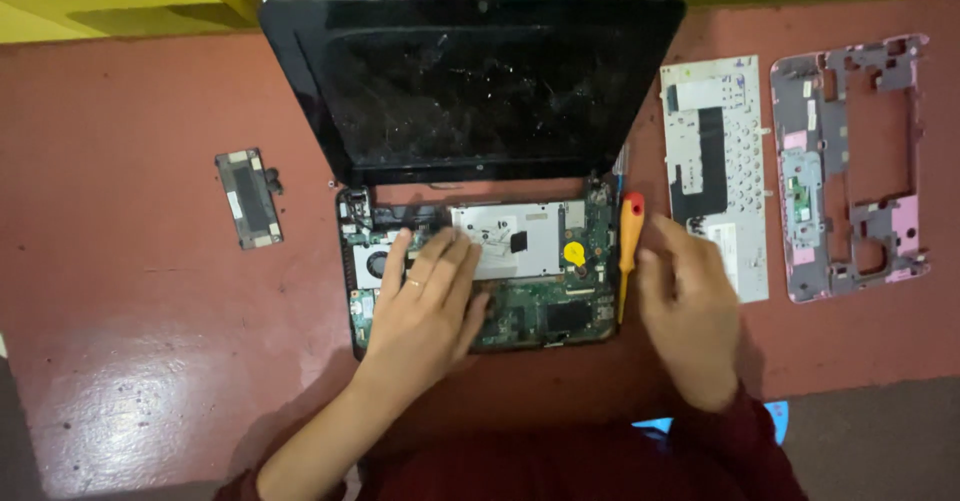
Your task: The person uses a yellow screwdriver to tighten screws on the internal components of a disassembled laptop. They then place a pink plastic casing over the base, align it, and continue securing it with the screwdriver.
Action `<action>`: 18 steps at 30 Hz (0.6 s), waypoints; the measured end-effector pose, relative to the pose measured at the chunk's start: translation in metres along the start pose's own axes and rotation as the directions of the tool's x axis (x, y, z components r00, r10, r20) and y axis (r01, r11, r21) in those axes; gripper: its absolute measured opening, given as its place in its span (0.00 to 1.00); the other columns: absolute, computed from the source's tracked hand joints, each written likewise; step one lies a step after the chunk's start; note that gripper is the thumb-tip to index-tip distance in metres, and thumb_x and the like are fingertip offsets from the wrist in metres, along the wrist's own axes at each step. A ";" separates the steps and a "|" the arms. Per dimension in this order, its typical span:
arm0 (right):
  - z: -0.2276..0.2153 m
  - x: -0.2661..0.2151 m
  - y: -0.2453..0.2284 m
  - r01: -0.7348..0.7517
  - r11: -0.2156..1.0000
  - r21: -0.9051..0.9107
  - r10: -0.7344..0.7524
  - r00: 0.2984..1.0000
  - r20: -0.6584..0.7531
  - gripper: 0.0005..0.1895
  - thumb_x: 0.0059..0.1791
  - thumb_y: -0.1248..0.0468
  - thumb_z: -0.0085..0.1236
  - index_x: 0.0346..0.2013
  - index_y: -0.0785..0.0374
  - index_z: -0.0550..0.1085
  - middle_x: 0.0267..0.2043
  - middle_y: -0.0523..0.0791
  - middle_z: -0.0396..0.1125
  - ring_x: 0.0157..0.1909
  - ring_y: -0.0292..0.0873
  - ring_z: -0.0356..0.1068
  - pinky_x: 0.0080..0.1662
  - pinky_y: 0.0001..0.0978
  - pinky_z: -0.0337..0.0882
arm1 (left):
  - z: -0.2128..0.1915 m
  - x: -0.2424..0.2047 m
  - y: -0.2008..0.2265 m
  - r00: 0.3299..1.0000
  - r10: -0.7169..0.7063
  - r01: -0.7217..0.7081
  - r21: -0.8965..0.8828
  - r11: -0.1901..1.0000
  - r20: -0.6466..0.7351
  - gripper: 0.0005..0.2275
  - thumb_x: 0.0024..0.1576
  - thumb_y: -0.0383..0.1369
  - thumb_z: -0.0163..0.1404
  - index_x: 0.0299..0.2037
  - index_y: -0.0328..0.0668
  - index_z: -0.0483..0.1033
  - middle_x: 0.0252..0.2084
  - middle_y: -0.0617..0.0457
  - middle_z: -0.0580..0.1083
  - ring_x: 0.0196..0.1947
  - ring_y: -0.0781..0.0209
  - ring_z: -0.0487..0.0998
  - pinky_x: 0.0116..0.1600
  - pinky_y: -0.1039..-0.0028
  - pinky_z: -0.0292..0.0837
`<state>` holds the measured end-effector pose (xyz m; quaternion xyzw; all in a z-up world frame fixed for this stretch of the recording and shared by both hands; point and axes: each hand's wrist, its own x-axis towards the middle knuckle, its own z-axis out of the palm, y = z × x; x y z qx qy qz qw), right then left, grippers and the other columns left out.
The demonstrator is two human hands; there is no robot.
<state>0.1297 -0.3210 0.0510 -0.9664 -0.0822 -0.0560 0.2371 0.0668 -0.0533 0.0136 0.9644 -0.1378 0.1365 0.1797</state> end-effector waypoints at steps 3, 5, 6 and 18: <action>0.018 0.010 -0.013 0.108 0.989 -0.098 -0.107 0.994 0.011 0.21 0.53 0.67 0.63 0.60 0.68 0.74 0.38 0.55 0.69 0.38 0.58 0.75 0.38 0.45 0.76 | -0.009 0.007 0.006 1.000 0.000 0.000 0.000 1.000 0.015 0.26 0.55 0.40 0.57 0.61 0.33 0.73 0.59 0.43 0.72 0.65 0.45 0.70 0.74 0.42 0.51; 0.014 0.020 -0.018 0.037 0.999 0.009 -0.037 0.998 0.057 0.23 0.53 0.68 0.63 0.61 0.74 0.71 0.37 0.60 0.69 0.36 0.62 0.74 0.35 0.49 0.74 | -0.013 0.005 0.008 0.999 0.019 -0.019 0.007 1.000 0.041 0.26 0.57 0.41 0.55 0.63 0.35 0.71 0.62 0.43 0.71 0.68 0.45 0.68 0.75 0.43 0.49; 0.012 0.026 -0.021 -0.040 0.993 0.112 0.027 0.993 0.111 0.26 0.53 0.69 0.63 0.62 0.80 0.69 0.36 0.65 0.69 0.34 0.65 0.73 0.32 0.54 0.73 | -0.015 0.004 0.009 0.997 0.036 -0.037 0.013 0.999 0.068 0.26 0.59 0.42 0.53 0.65 0.37 0.70 0.64 0.43 0.69 0.70 0.45 0.65 0.76 0.43 0.46; -0.037 0.028 -0.043 -0.361 0.922 0.137 0.338 0.926 0.170 0.27 0.51 0.73 0.63 0.64 0.65 0.66 0.53 0.52 0.72 0.47 0.46 0.74 0.45 0.34 0.76 | -0.031 -0.042 -0.023 0.999 -0.018 0.021 -0.074 0.997 0.047 0.16 0.62 0.36 0.52 0.57 0.35 0.75 0.59 0.42 0.70 0.58 0.45 0.71 0.54 0.56 0.70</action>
